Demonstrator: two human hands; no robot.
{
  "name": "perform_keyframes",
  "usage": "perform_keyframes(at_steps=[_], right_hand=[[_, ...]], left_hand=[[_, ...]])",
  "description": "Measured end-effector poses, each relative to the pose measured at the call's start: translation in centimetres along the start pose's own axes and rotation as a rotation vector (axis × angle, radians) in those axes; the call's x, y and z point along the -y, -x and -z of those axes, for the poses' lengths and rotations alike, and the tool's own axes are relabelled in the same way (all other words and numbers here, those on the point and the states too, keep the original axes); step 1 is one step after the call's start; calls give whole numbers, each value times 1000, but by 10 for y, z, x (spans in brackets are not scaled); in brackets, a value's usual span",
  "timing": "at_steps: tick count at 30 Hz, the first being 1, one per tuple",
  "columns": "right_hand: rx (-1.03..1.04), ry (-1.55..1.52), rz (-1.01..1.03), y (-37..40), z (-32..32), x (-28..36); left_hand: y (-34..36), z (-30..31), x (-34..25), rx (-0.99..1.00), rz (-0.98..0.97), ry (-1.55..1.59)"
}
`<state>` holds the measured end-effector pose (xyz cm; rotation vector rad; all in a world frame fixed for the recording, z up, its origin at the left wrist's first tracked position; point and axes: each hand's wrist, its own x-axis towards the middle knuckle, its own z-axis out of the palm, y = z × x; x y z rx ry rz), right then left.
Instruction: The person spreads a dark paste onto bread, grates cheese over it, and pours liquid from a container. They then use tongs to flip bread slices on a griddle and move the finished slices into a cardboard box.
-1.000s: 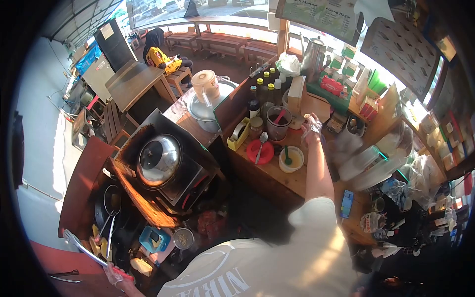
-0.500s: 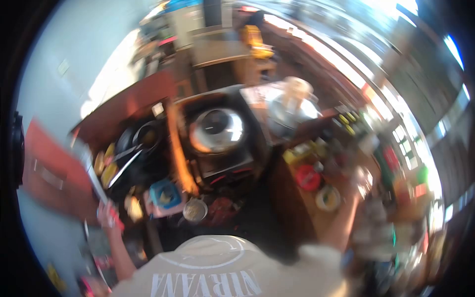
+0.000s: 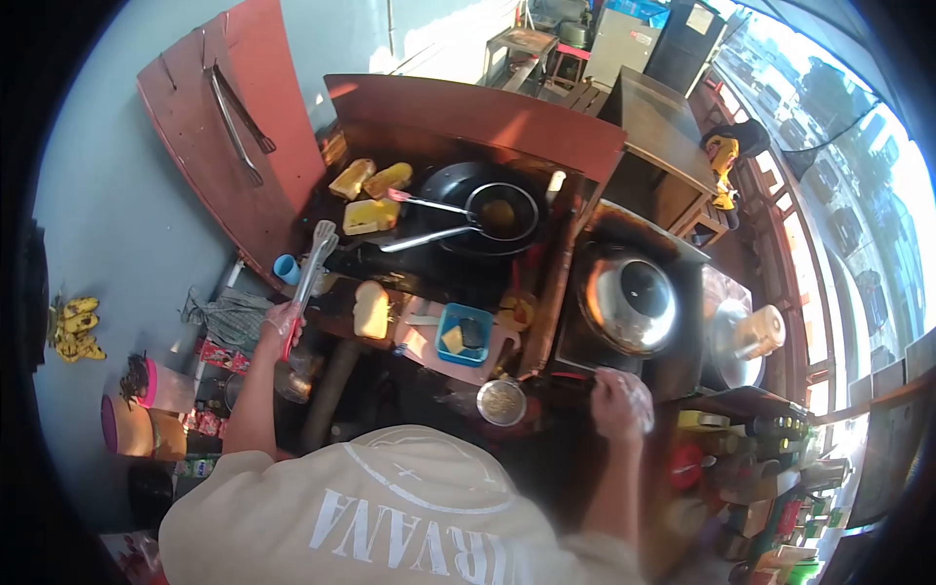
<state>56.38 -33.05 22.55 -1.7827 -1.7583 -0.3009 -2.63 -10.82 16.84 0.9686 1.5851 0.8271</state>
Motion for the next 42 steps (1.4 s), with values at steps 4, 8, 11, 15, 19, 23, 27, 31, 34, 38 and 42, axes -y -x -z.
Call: perform_keyframes(at_steps=[4, 8, 11, 15, 19, 23, 27, 31, 34, 38, 42], right_hand=[[80, -92, -12, -36, -97, 34], [64, 72, -190, -55, -150, 44], [43, 49, -391, -69, -165, 47], [74, 123, -536, -70, -190, 41], [55, 172, -527, -82, -198, 63], [-15, 206, -432, -74, -209, 47], [-10, 230, -362, -72, -210, 50], [-31, 265, -310, -76, -209, 48], [-19, 275, -297, -74, -211, 46], [-31, 251, -289, -77, -209, 48], [-22, 247, -259, -78, -208, 49]], left_hand=[[-96, 66, 4, 121, 19, -64], [-173, 124, -13, 240, 139, -143], [-218, 140, -33, 368, 154, -277], [-263, 112, -73, 576, 207, -304], [-320, 67, -77, 720, 117, -409], [-332, 42, -88, 752, 202, -402], [-332, 39, -93, 769, 118, -485], [-331, 54, -91, 638, -602, -706], [-323, 64, -96, 332, -978, -910], [-300, 63, -113, 32, -1383, -1234], [-293, 71, -114, -126, -1636, -1412]])
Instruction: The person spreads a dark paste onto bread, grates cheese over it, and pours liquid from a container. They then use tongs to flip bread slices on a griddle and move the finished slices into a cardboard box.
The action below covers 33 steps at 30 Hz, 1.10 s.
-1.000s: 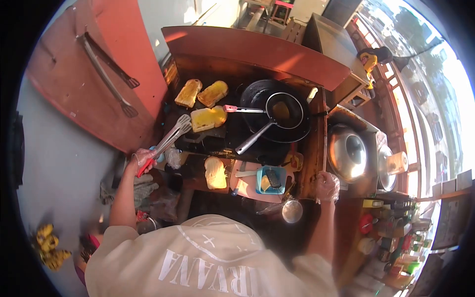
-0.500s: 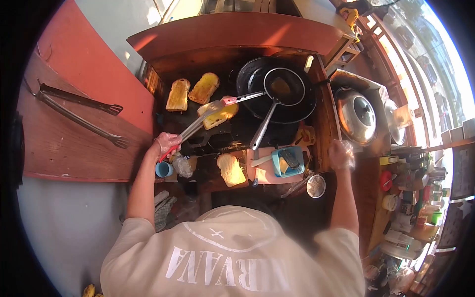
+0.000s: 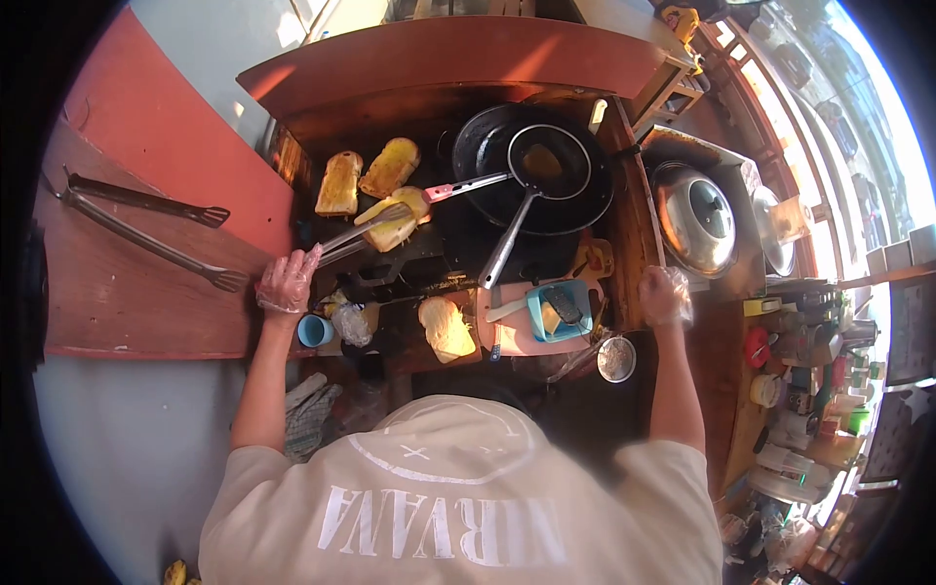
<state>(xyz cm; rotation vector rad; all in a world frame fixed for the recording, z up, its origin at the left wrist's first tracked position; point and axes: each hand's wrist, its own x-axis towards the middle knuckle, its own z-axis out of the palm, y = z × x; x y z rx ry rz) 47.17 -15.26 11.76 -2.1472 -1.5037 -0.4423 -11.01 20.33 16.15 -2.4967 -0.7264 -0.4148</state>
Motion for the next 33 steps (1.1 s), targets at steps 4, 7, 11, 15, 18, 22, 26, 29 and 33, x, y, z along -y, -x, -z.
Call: perform_keyframes(at_steps=[4, 7, 11, 15, 18, 22, 26, 29, 33], right_hand=[[11, -6, -20, 1, -1, -1], [18, 21, -5, 3, -3, -4], [29, 22, -10, 2, -1, -3], [23, 37, -16, -2, 7, 6], [13, 21, 21, -2, 6, 3], [49, 18, 0, -3, 9, 5], [45, 27, -19, -2, 5, 3], [51, 40, -32, -1, 3, 2], [70, 49, -53, 0, 4, 3]], left_hand=[[12, 23, -2, 67, 47, -97], [30, 44, -5, 150, 120, -140], [57, 76, -19, 307, 342, -135], [97, 80, -44, 353, 576, 49], [115, 55, -60, 376, 1489, 1238], [89, 39, -64, 350, 1657, 1602], [72, 3, -48, 367, 1727, 1770], [43, -24, -42, 341, 1682, 1757], [4, -44, -29, 410, 1511, 1604]])
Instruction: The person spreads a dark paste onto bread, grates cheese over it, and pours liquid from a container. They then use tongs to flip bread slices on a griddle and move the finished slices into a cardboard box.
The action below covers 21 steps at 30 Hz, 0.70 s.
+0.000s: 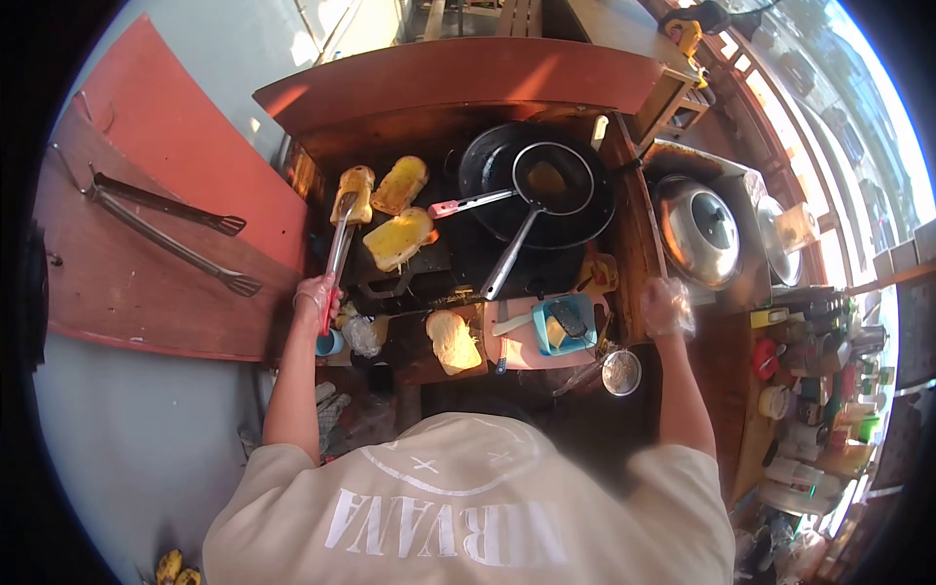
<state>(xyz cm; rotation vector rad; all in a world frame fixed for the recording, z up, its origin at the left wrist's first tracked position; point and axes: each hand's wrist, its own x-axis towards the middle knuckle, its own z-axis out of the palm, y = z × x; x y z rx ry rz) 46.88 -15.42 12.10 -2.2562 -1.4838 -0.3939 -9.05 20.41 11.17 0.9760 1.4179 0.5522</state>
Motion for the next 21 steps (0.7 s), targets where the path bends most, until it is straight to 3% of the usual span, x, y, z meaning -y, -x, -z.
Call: perform_keyframes(at_steps=[4, 9, 13, 15, 19, 20, 21], right_hand=[[17, 11, 13, -3, 1, 0], [-12, 8, 31, -2, -4, -3], [-52, 13, 44, 1, -10, -9], [-51, -13, 34, -1, -7, -4], [-71, -21, 73, -4, -4, -2], [63, -45, -58, 0, -7, -9], [60, -44, -57, -2, -7, -9]], left_hand=[[-3, 4, -12, -36, 10, -152], [61, 36, -5, -88, 68, -261], [139, 66, 62, -49, 59, -205], [180, 53, 84, -59, 88, -214], [188, 43, 121, 3, 55, -261], [183, 39, 119, -49, -6, -280], [178, 35, 110, -102, -68, -297]])
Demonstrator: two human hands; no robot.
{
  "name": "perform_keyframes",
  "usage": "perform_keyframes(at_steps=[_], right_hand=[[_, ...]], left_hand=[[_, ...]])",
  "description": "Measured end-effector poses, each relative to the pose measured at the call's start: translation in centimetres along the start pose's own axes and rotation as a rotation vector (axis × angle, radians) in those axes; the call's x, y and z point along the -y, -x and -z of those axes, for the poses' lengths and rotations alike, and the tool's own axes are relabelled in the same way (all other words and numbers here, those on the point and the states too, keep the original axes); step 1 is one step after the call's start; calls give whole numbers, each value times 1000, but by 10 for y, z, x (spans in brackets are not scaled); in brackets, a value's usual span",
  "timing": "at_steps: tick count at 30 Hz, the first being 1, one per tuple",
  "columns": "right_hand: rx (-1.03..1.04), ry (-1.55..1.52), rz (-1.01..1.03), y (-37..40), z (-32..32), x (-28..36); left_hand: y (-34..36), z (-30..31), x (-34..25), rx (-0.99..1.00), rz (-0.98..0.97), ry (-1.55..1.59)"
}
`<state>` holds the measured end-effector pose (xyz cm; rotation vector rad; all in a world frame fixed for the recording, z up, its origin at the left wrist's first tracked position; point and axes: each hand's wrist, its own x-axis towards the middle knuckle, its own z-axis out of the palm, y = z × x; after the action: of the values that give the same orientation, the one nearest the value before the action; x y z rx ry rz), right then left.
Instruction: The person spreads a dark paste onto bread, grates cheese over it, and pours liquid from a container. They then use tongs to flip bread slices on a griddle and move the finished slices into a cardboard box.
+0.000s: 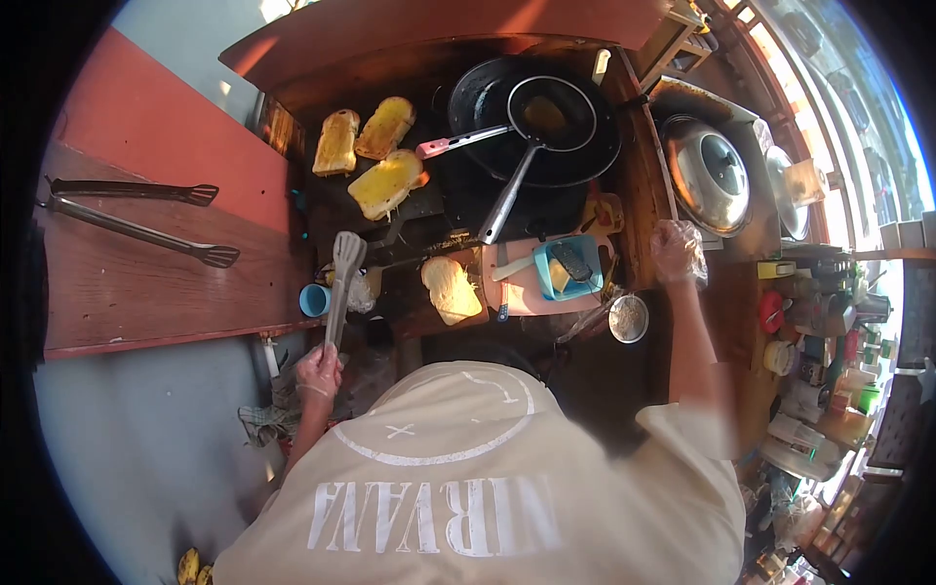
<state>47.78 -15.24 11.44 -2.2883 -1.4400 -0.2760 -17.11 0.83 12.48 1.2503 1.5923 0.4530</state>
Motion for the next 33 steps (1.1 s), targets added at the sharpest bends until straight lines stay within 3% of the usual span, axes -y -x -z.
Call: perform_keyframes(at_steps=[3, 6, 8, 10, 12, 14, 16, 18, 20, 22, 28, 31, 33], right_hand=[[-117, 26, 144, -4, 0, 5], [-97, 8, 82, 4, 2, 7], [34, 57, -11, 2, 9, 12], [-47, 83, 81, 5, 0, 1], [-51, 40, 65, 15, -15, -17], [42, -22, -14, 23, -39, -47], [138, -263, -114, 27, -65, -80], [25, -352, -106, 20, -49, -48], [-36, 92, 63, 11, -7, -8], [-58, 66, 78, 7, -2, -5], [-83, 13, 55, 8, -1, -4], [-22, 17, 14, 8, 13, 8], [-14, 3, -4, 8, 12, 6]], left_hand=[[-33, 5, -12, -4, -51, -108], [-53, 5, -9, -30, -117, -136], [-51, 0, 0, -52, -135, -84], [-31, 10, 16, 30, -308, -192], [-3, -3, -5, -111, -672, -309], [22, -1, -84, -128, -682, -543], [19, 4, -155, -377, -1025, -909], [29, 25, -240, -649, -1383, -1023], [51, 53, -306, -817, -1593, -1028], [63, 86, -350, -1012, -1719, -1156], [84, 174, -379, -1187, -1757, -1400], [64, 199, -371, -927, -1765, -1408], [52, 205, -366, -889, -1769, -1446]])
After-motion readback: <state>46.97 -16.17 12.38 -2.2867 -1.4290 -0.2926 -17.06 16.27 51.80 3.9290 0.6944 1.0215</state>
